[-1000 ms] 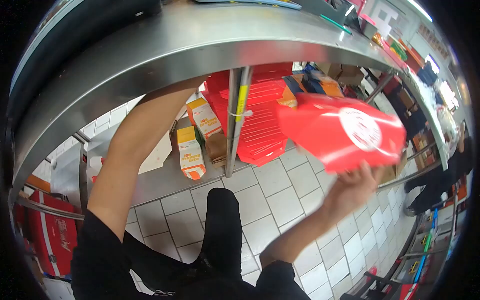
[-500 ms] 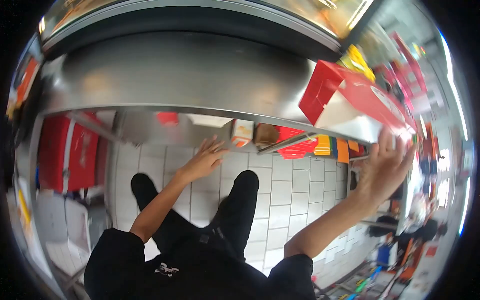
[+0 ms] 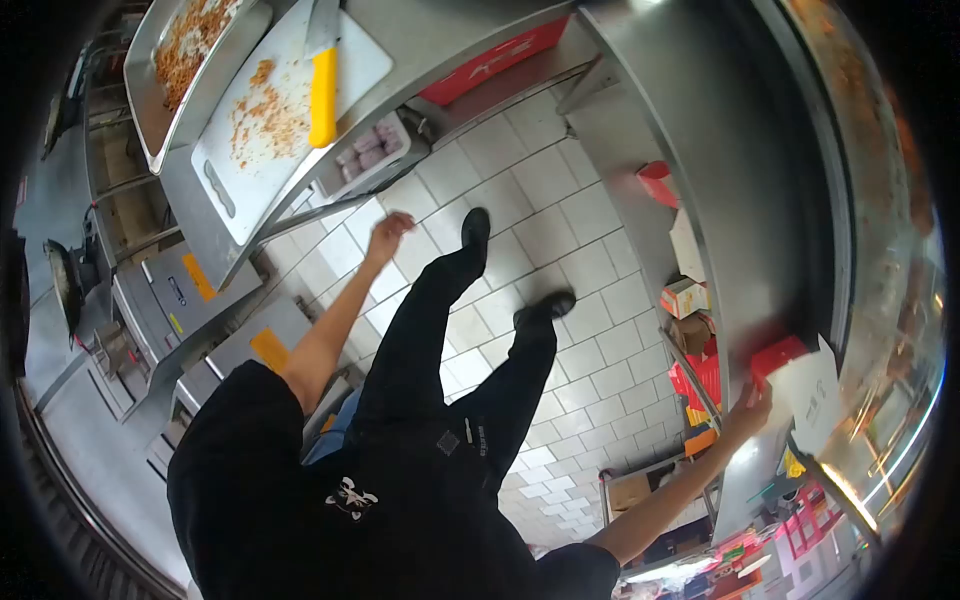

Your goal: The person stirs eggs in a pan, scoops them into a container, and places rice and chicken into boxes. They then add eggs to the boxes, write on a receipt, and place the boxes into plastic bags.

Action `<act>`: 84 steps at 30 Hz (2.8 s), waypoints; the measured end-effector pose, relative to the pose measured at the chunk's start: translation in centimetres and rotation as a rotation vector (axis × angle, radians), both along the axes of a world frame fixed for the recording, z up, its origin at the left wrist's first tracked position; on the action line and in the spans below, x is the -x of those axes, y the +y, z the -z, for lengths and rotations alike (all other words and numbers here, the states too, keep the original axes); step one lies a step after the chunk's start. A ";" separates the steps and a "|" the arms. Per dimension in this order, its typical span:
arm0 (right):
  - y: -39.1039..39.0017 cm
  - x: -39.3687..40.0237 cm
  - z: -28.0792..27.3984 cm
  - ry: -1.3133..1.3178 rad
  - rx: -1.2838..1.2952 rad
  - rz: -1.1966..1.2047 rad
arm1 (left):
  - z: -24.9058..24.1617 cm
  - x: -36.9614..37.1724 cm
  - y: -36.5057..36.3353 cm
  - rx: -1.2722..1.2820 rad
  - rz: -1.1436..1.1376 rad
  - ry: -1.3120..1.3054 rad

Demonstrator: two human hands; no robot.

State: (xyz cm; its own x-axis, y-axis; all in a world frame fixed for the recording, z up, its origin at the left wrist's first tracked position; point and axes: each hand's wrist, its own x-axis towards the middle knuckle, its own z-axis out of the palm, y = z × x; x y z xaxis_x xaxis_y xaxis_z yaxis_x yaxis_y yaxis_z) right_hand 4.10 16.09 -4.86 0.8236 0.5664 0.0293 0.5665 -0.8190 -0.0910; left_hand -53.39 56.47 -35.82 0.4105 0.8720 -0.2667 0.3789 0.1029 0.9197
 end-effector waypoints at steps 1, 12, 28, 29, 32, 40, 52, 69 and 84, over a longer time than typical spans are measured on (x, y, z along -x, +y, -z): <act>0.2 -0.1 0.3 0.011 -0.003 0.059 | 0.4 1.5 2.8 -0.091 -0.048 0.235; 9.0 8.2 2.9 -0.880 -0.045 0.168 | 20.1 4.3 24.7 -0.195 0.133 1.034; 19.0 29.8 6.7 0.517 -0.555 0.278 | 7.2 0.1 20.6 0.208 -0.042 0.183; 20.1 30.2 5.9 0.721 -0.592 0.231 | 3.4 -1.0 18.7 0.326 -0.011 0.073; 23.5 30.0 4.5 1.029 -0.676 0.085 | -10.2 -6.9 12.0 0.539 0.255 0.120; 21.0 25.6 -1.1 1.153 -1.020 0.263 | -30.6 -24.5 -4.8 0.722 0.702 -0.365; 7.2 4.2 -4.4 0.037 -0.629 0.757 | -34.5 -29.0 9.8 -0.125 0.196 -0.230; 4.8 -5.5 4.2 0.338 -0.355 0.798 | -29.1 -17.2 48.0 -0.964 0.634 0.739; 14.1 -1.4 -7.7 -0.400 -1.125 0.971 | -38.2 -15.6 41.8 -0.769 0.044 1.140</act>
State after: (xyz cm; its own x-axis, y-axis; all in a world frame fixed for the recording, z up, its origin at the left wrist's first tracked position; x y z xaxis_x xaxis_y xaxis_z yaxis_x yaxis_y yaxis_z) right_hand 5.47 30.17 2.80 0.6845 -0.6326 0.3623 0.0099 -0.4889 -0.8723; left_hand -37.79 98.28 2.37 0.3230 0.9439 0.0684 0.9448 -0.3175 -0.0806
